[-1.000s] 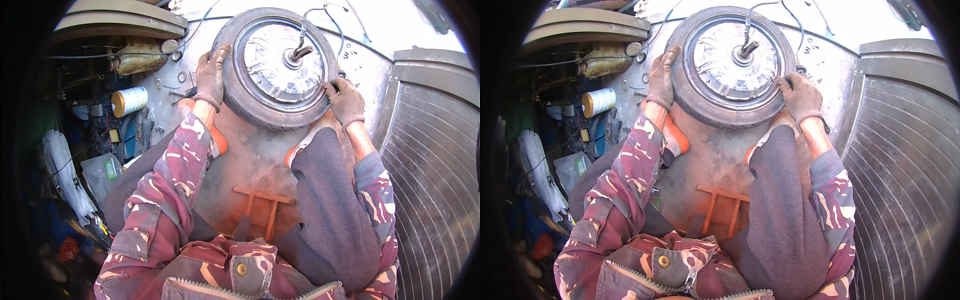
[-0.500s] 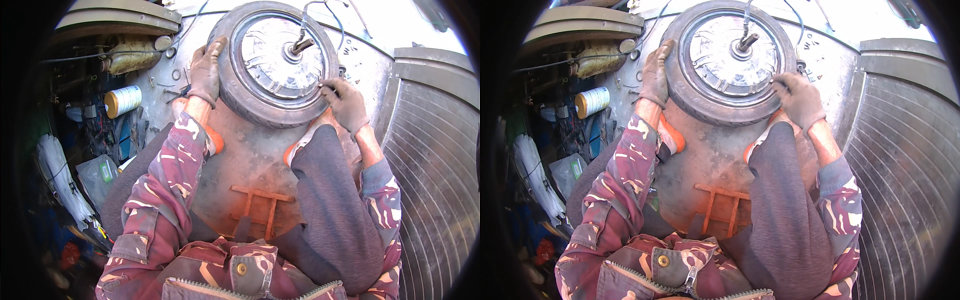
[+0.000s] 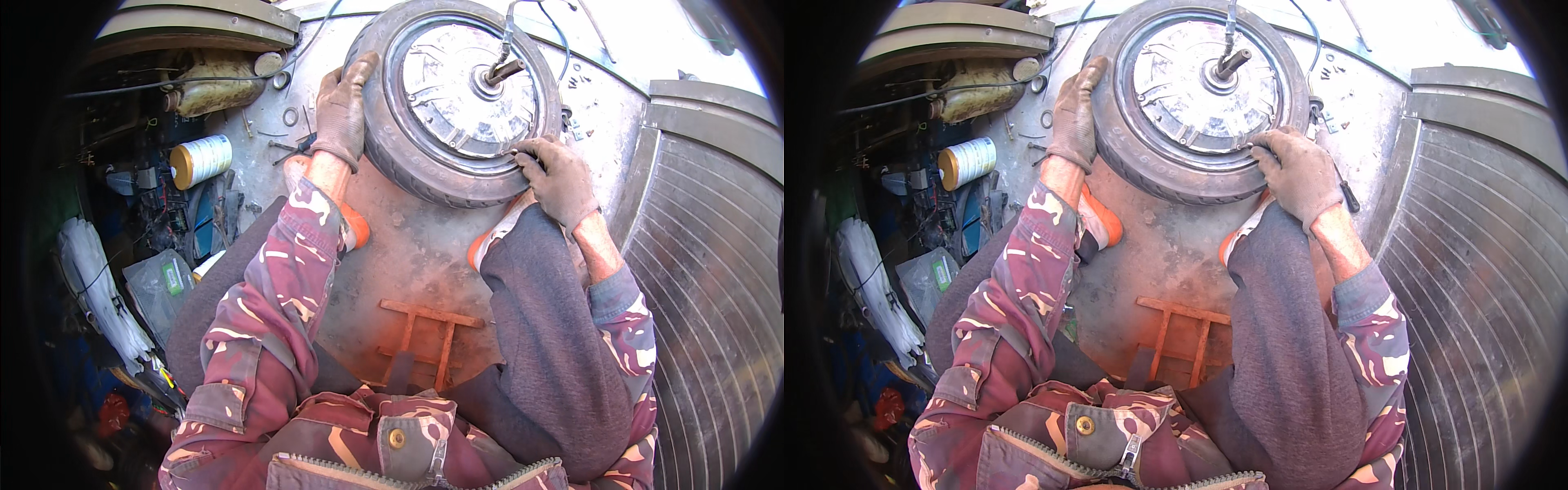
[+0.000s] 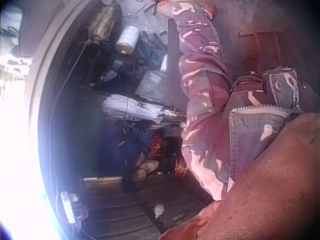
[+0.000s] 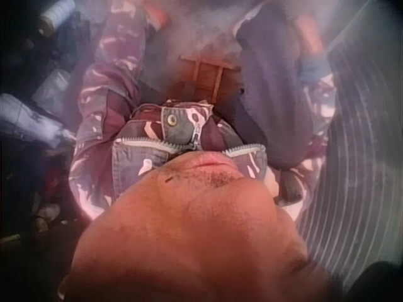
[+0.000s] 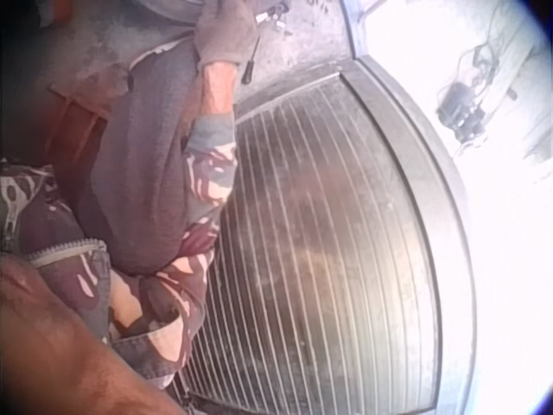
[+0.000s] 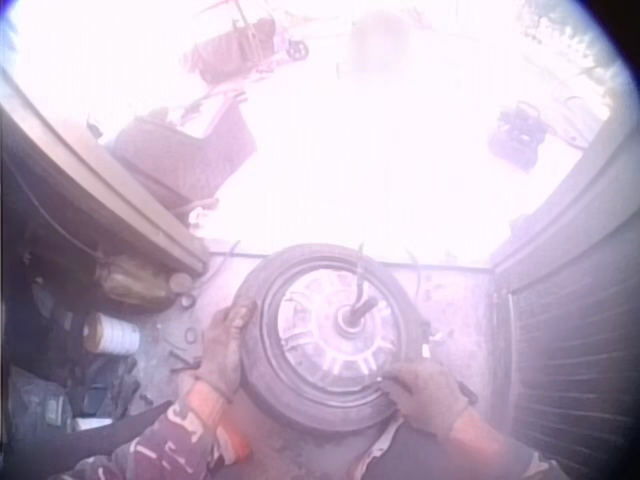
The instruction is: The person uses a tire iron to pry the bead of a bicycle tire off the rim. They work around the circumference, gradually releasing the tire from the rim. The tire is eventually removed from the rim.
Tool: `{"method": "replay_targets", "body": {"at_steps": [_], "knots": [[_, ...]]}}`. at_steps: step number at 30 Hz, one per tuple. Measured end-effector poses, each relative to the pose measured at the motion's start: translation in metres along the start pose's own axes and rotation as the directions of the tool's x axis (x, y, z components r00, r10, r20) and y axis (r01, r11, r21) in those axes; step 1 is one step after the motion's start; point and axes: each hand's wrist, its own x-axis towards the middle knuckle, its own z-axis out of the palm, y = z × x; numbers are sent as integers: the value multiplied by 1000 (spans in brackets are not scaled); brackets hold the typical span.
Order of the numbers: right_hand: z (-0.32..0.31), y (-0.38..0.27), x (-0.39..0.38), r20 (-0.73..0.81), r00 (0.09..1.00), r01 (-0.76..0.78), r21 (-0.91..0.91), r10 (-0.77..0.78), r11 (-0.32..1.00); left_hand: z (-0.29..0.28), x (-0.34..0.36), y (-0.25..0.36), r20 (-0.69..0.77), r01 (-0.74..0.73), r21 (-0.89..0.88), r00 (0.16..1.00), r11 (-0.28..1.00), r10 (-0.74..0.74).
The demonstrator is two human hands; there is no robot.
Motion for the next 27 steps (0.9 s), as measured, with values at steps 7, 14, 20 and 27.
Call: {"method": "replay_targets", "body": {"at_steps": [7,14,20,27], "knots": [[1,1,1,-32,992,118,-137,-124,983,0,-2,-5,10,-21,-32,1000,999,21],[3,-3,-4,-63,989,122,-197,-137,973,-1,-1,-6,-9,20,-36,1000,999,-20],[6,-10,-7,-73,996,42,-112,-50,993,2,-8,2,-5,8,-15,1000,1000,-8],[8,-16,-8,-51,998,-30,-67,26,997,1,-9,4,-9,8,31,1000,999,-8]]}}
